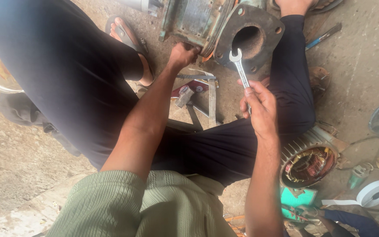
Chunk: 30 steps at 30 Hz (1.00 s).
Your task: The person sits on the floor of a repair workshop and uses a spanner to loosen and remove bolts from a pump housing, working around the flange and separating parts of the pump and motor assembly.
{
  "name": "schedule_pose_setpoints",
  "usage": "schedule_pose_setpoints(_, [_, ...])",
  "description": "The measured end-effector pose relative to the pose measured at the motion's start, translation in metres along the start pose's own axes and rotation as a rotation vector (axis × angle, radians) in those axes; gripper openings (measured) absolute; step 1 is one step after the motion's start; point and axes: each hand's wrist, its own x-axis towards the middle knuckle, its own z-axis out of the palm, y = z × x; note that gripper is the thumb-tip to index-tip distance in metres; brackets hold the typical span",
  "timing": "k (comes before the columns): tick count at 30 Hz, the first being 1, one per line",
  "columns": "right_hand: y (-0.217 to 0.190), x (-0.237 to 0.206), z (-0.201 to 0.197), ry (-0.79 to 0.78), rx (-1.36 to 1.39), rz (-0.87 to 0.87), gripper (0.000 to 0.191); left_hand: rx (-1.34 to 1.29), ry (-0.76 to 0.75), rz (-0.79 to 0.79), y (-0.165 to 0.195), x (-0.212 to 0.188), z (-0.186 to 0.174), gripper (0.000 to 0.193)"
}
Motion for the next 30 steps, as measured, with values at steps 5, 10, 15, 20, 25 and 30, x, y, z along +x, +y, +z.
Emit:
schedule_pose_setpoints(5, [-0.002, 0.0, 0.001, 0.007, -0.014, 0.002, 0.028, -0.022, 0.042, -0.158, 0.007, 0.005, -0.001, 0.026])
schedule_pose_setpoints(10, [-0.003, 0.003, 0.002, 0.007, -0.003, 0.004, 0.028, -0.441, -0.007, -0.218, 0.004, 0.005, -0.003, 0.018])
schedule_pose_setpoints(15, [-0.001, 0.005, 0.006, 0.02, -0.007, 0.003, 0.028, -0.501, -0.009, -0.205, -0.004, 0.004, -0.001, 0.018])
schedule_pose_setpoints(20, [0.002, 0.007, 0.005, 0.017, -0.016, 0.001, 0.028, -0.553, -0.052, -0.108, -0.005, 0.005, -0.003, 0.012])
schedule_pose_setpoints(25, [0.004, 0.006, 0.003, 0.028, -0.014, -0.002, 0.028, -0.356, -0.016, -0.111, 0.001, 0.004, -0.005, 0.006])
schedule_pose_setpoints(30, [0.007, 0.007, 0.001, 0.036, -0.009, 0.005, 0.028, -0.341, -0.061, -0.043, 0.0, 0.003, -0.004, 0.017])
